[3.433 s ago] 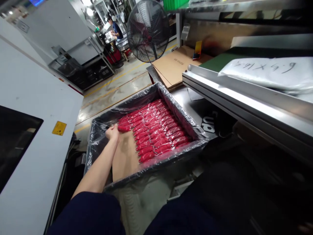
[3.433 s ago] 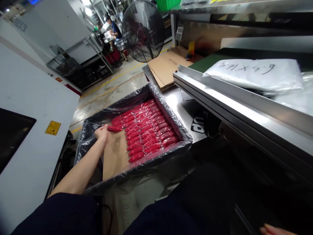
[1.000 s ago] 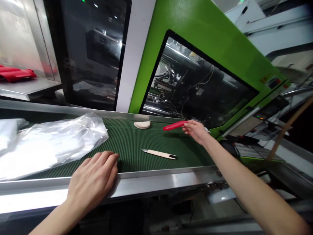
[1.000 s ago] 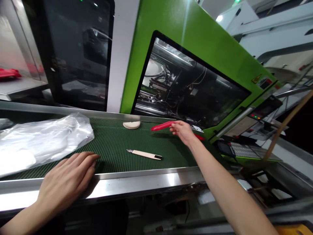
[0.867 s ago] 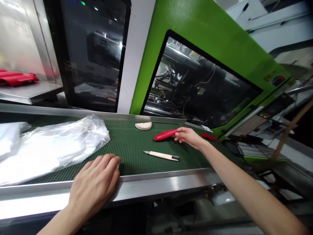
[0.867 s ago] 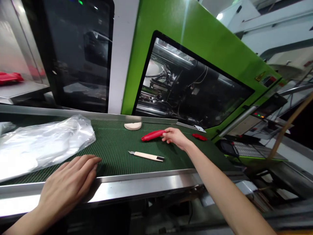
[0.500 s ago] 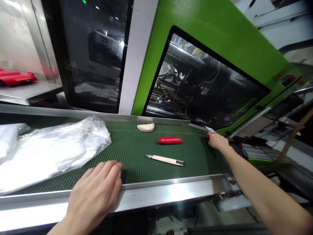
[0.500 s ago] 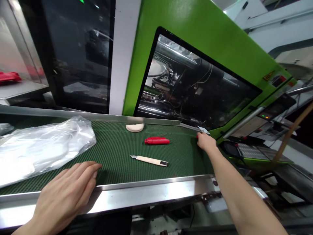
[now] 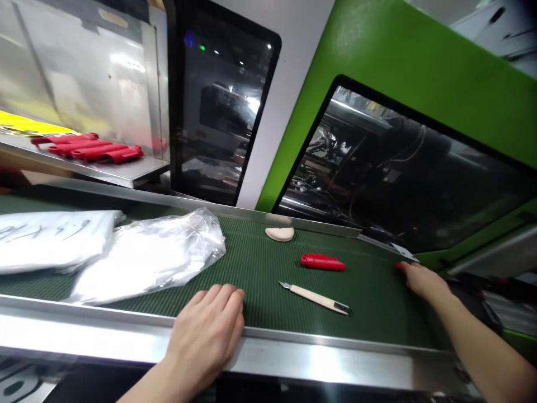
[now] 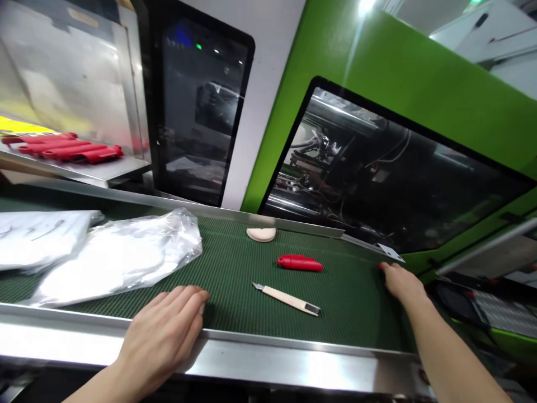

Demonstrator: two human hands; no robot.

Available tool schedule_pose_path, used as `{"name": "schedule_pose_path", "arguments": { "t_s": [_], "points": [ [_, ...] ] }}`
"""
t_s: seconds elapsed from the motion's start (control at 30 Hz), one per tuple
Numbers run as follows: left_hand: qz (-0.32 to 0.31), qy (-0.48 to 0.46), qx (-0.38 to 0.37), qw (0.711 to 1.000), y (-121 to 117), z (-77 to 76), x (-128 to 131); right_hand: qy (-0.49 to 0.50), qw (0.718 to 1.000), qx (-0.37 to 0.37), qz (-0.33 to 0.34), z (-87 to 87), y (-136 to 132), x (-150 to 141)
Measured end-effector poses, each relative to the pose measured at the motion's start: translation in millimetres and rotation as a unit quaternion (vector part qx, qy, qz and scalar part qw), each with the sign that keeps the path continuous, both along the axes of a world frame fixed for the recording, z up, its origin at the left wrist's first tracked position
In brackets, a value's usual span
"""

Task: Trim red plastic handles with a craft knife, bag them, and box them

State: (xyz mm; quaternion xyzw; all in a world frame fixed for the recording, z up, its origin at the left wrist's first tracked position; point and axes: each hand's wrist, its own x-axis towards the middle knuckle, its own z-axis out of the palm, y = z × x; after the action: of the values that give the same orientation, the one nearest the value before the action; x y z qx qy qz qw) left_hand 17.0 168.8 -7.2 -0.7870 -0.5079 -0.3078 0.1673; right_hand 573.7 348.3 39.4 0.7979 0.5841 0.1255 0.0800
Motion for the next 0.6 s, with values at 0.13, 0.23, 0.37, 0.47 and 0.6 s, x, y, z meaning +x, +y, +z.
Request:
{"name": "schedule_pose_path", "arguments": {
  "t_s": [0.13,0.23,0.37,0.47,0.6],
  "points": [
    [0.001,-0.01,-0.022,1.0,-1.0,0.7,0.5,0.021,0.993,0.094,0.073,5.5,-2.9,-9.7],
    [-0.002,-0.011,-0.032,0.999,-1.5,0.9,1.2,0.044,0.968,0.185,0.166,21.0,-8.9,-29.9],
    [0.0,-0.005,-0.028,1.0,0.7,-1.5,-1.7,0.08,0.899,0.31,0.3,46.2,-36.1,-93.1],
    [-0.023,-0.023,0.019,0.999,2.6,-0.8,-4.0,0.109,0.825,0.387,0.398,63.4,-88.7,-166.7],
    [-0.158,-0.088,0.099,0.979,-6.3,18.7,10.2,0.161,0.765,0.324,0.533,77.4,-187.8,-267.2]
  ]
}}
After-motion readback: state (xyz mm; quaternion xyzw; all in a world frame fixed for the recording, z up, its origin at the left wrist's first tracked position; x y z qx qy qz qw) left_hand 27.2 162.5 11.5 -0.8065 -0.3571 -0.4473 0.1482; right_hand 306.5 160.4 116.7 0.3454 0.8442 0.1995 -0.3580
